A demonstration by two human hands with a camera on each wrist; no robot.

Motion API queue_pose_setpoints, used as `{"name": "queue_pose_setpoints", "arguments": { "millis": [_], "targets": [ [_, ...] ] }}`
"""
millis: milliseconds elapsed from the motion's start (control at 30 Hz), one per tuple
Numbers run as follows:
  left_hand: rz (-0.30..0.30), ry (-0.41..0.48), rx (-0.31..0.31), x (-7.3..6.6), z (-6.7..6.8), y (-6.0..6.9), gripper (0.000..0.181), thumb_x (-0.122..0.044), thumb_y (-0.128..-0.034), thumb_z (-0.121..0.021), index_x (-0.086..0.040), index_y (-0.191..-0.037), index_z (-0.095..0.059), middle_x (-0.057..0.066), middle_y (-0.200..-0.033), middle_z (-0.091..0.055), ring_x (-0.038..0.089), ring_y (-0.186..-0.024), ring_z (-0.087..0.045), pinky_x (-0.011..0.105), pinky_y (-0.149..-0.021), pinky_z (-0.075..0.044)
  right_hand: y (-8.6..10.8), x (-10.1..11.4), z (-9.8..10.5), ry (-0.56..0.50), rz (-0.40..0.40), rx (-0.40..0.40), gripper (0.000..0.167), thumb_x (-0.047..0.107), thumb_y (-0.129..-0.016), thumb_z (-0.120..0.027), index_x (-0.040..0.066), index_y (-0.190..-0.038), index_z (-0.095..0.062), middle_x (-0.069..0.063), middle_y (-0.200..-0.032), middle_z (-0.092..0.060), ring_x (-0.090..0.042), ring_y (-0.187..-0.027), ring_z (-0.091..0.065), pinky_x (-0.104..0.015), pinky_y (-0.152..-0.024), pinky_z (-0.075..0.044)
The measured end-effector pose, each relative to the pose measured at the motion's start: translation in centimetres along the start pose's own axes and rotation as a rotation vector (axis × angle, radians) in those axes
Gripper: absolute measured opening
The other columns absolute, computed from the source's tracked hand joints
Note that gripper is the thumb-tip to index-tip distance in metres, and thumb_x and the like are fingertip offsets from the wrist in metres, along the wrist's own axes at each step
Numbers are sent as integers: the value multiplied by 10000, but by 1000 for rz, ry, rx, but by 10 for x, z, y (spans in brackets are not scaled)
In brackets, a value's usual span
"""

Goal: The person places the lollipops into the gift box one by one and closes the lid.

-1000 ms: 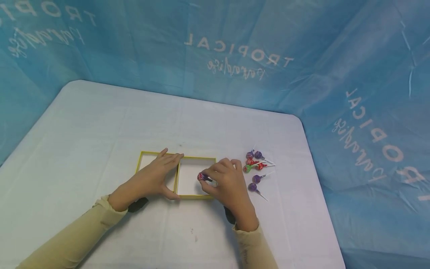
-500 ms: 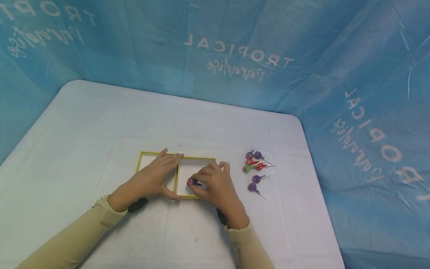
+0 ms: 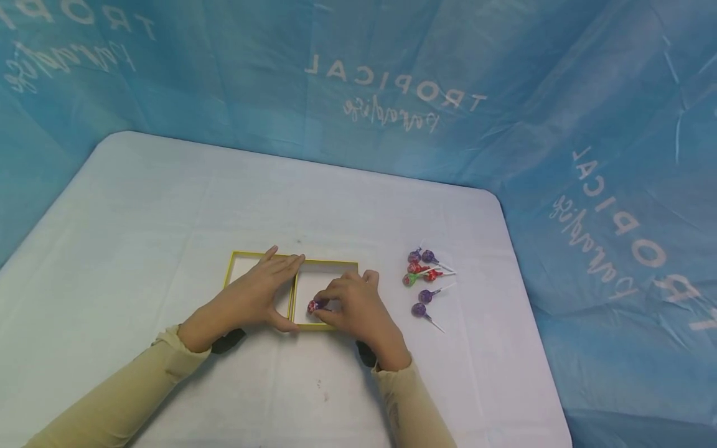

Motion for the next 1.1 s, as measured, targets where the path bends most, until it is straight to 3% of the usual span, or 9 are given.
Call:
{"name": "queue_pose_setpoints", "arguments": {
  "millis": [300, 567, 933, 1100],
  "targets": [
    [-17, 2, -19, 0, 0, 0, 1259, -610, -578, -908, 122, -1471, -408, 254, -1503, -467, 348, -1377, -490, 547, -1271, -175, -4, -2, -4, -81, -49, 70, 133, 342, -769, -882, 304, -879, -817, 220, -818, -710, -45, -833, -490, -491, -865, -226],
    [-32, -18, -40, -1, 1, 1, 1254, -620, -576, -904, 116, -1467, -419, 244, -1494, -482, 340, -1365, -503, 546, -1266, -195, -8, 0, -6, 4, -41, 86, 157, 383, -749, -886, 325, -880, -823, 226, -817, -707, -20, -815, -471, -504, -865, -246],
    [-39, -32, -55, -2, 2, 1, 1253, -629, -566, -904, 114, -1458, -435, 240, -1483, -498, 334, -1352, -517, 544, -1261, -216, -10, -2, -10, 54, -123, 148, 166, 389, -732, -894, 327, -867, -822, 204, -842, -725, -78, -887, -517, -581, -931, -256],
    [-31, -29, -49, -1, 1, 1, 1250, -626, -573, -903, 115, -1461, -430, 244, -1486, -492, 335, -1354, -515, 543, -1262, -214, -10, -2, -10, 68, -124, 146, 171, 399, -731, -891, 335, -874, -821, 208, -854, -728, -85, -897, -518, -611, -961, -245]
  ]
}}
Point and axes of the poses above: each hand's wrist, its own y-axis away from the middle knuckle, its own z-axis out of the back of the hand, x = y × z, the point moved 7 cm from there along -y, towards the middle knuckle
